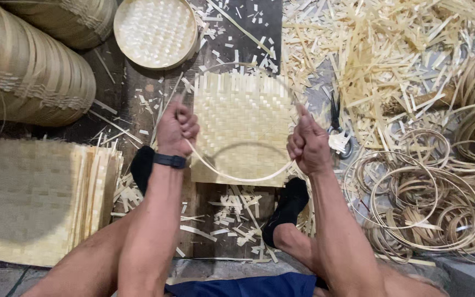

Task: The person places a circular bamboo frame onto a woven mat, flips it over, and uses shears to trim the excess mat material around the frame's edge. The person then flips the piece back over and sets it aside with other finished items.

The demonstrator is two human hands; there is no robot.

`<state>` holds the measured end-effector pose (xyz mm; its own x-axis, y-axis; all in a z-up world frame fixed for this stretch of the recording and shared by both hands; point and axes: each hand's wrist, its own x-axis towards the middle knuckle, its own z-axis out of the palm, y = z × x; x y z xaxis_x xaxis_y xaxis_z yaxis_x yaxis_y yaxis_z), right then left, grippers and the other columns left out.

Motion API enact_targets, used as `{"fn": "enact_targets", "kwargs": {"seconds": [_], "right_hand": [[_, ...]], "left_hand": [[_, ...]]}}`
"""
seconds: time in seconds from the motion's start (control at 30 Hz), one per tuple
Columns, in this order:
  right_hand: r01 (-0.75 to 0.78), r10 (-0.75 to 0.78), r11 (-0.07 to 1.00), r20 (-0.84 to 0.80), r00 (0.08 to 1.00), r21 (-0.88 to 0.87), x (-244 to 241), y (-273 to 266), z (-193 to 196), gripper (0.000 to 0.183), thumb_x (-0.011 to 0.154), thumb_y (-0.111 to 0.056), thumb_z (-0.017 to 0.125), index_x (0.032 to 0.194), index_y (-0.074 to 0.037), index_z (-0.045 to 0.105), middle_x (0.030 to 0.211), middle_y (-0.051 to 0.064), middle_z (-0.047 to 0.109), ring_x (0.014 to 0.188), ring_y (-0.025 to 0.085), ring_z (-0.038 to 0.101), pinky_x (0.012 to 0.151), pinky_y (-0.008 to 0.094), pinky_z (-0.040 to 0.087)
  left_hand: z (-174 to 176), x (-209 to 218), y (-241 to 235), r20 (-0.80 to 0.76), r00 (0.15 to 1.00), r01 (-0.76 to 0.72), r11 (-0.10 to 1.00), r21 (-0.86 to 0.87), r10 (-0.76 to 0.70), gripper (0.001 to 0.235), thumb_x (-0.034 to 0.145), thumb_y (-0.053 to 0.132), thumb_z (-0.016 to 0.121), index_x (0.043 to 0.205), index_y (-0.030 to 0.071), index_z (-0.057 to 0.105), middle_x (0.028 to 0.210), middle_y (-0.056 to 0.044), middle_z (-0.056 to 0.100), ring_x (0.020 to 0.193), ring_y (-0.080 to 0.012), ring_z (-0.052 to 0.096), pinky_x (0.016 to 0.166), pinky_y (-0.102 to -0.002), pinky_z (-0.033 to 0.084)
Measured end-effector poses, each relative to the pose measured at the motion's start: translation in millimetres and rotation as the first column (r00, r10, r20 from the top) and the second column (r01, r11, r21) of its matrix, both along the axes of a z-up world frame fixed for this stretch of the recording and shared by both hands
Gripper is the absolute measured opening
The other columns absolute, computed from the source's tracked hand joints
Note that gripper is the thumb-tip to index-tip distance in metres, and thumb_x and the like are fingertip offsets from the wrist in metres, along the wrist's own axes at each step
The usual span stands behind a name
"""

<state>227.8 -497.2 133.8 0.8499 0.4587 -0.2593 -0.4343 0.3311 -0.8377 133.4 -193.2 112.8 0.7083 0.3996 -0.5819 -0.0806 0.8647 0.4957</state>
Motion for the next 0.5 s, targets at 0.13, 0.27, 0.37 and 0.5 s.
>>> {"fn": "enact_targets", "kwargs": {"seconds": [0.13, 0.27, 0.37, 0.5], "right_hand": [[-0.021, 0.019, 0.998, -0.038, 0.999, -0.064, -0.2, -4.9, -8.8, 0.054, 0.103, -0.031, 0.064, 0.150, -0.007, 0.053, 0.059, -0.004, 0.048, 0.049, 0.008, 0.050, 0.043, 0.025, 0.047], [0.072, -0.081, 0.971, -0.034, 0.996, -0.226, 10.7, -5.1, -38.1, 0.051, 0.097, -0.016, 0.063, 0.146, -0.007, 0.052, 0.077, 0.004, 0.069, 0.066, 0.015, 0.066, 0.057, 0.032, 0.059], [0.138, -0.134, 0.881, 0.041, 0.990, -0.452, 20.9, -4.1, -72.5, 0.044, 0.091, -0.006, 0.069, 0.135, -0.002, 0.060, 0.088, 0.004, 0.072, 0.075, 0.016, 0.072, 0.063, 0.036, 0.064], [0.310, 0.041, 0.542, 0.393, 0.919, -0.781, 18.7, -2.6, -124.3, 0.034, 0.085, -0.006, 0.077, 0.119, -0.004, 0.076, 0.089, 0.009, 0.075, 0.076, 0.019, 0.070, 0.069, 0.032, 0.060]], "left_hand": [[-8.2, -1.4, 11.6, 0.065, 0.997, 0.033, 0.999, -0.030, -0.031, 0.032, 0.101, 0.031, 0.068, 0.079, 0.012, 0.055, 0.054, 0.006, 0.044, 0.041, -0.0060, 0.037, 0.034, -0.020, 0.031], [-34.9, -8.4, 0.3, 0.002, 0.999, 0.049, 0.999, -0.003, -0.049, 0.029, 0.100, 0.036, 0.063, 0.088, 0.010, 0.064, 0.054, 0.006, 0.044, 0.041, -0.0049, 0.038, 0.035, -0.019, 0.032], [-72.0, -8.5, -11.6, -0.149, 0.989, 0.031, 0.958, 0.287, 0.012, 0.013, 0.090, 0.024, 0.067, 0.096, 0.013, 0.069, 0.060, 0.006, 0.053, 0.046, -0.0056, 0.044, 0.037, -0.021, 0.036], [-123.0, -13.4, -11.6, -0.409, 0.895, 0.365, 0.238, 0.900, 0.175, 0.022, 0.082, 0.013, 0.076, 0.101, 0.005, 0.078, 0.083, -0.003, 0.075, 0.072, -0.0139, 0.071, 0.066, -0.029, 0.058]]}}
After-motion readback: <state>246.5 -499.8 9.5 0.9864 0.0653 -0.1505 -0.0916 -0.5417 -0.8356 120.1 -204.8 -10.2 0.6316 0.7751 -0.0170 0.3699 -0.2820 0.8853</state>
